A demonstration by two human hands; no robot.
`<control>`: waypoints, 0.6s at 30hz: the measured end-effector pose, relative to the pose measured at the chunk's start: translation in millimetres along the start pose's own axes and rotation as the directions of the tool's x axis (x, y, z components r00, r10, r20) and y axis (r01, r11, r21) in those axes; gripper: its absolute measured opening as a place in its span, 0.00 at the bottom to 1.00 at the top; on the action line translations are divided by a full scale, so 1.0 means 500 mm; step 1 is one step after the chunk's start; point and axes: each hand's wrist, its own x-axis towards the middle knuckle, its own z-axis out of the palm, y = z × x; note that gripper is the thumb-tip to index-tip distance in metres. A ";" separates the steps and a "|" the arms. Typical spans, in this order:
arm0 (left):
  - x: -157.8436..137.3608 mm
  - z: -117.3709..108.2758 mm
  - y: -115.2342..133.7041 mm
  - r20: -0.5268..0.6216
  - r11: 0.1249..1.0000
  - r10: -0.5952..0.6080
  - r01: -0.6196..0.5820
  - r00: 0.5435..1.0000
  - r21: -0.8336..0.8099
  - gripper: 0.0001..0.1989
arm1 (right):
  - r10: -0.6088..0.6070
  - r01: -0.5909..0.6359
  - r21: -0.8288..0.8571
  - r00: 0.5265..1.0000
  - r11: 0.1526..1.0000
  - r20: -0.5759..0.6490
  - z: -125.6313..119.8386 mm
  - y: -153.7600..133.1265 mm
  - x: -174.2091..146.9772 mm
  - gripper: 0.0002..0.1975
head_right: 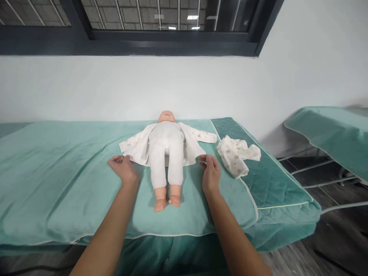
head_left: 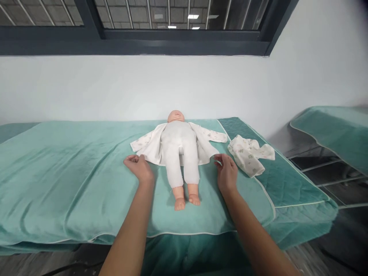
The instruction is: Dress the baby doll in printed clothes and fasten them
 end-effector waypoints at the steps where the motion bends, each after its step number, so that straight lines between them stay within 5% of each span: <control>1: -0.002 -0.002 0.002 0.002 0.998 0.048 -0.048 0.999 0.030 0.17 | -0.073 0.074 -0.156 0.997 0.985 0.014 -0.012 -0.008 -0.004 0.15; 3: -0.006 -0.006 0.007 0.011 0.985 0.145 -0.145 0.989 0.088 0.17 | -0.234 0.245 -0.429 0.969 0.870 0.080 -0.049 -0.033 0.003 0.14; 7: -0.019 -0.012 0.013 0.072 0.939 0.257 -0.267 0.964 0.217 0.16 | -0.514 0.504 -0.723 0.824 0.473 0.239 -0.152 -0.095 0.093 0.12; 8: -0.023 -0.013 0.014 0.113 0.921 0.279 -0.299 0.954 0.250 0.15 | -0.509 0.495 -0.785 0.816 0.371 0.274 -0.178 -0.108 0.127 0.13; 10: -0.033 -0.014 0.018 0.242 0.866 0.334 -0.398 0.911 0.304 0.11 | -0.411 0.397 -0.879 0.871 0.262 0.271 -0.218 -0.125 0.195 0.15; 12: -0.045 -0.016 0.025 0.432 0.764 0.403 -0.556 0.807 0.327 0.08 | -0.231 0.264 -0.927 0.951 0.266 0.205 -0.241 -0.130 0.254 0.18; 15: -0.061 -0.021 0.038 0.705 0.569 0.419 -0.771 0.572 0.287 0.08 | -0.073 0.122 -0.928 0.992 0.353 0.103 -0.250 -0.122 0.310 0.16; 18: -0.070 -0.030 0.047 0.816 0.479 0.297 -0.817 0.496 0.323 0.09 | -0.012 0.039 -0.900 0.999 0.435 0.037 -0.247 -0.110 0.335 0.15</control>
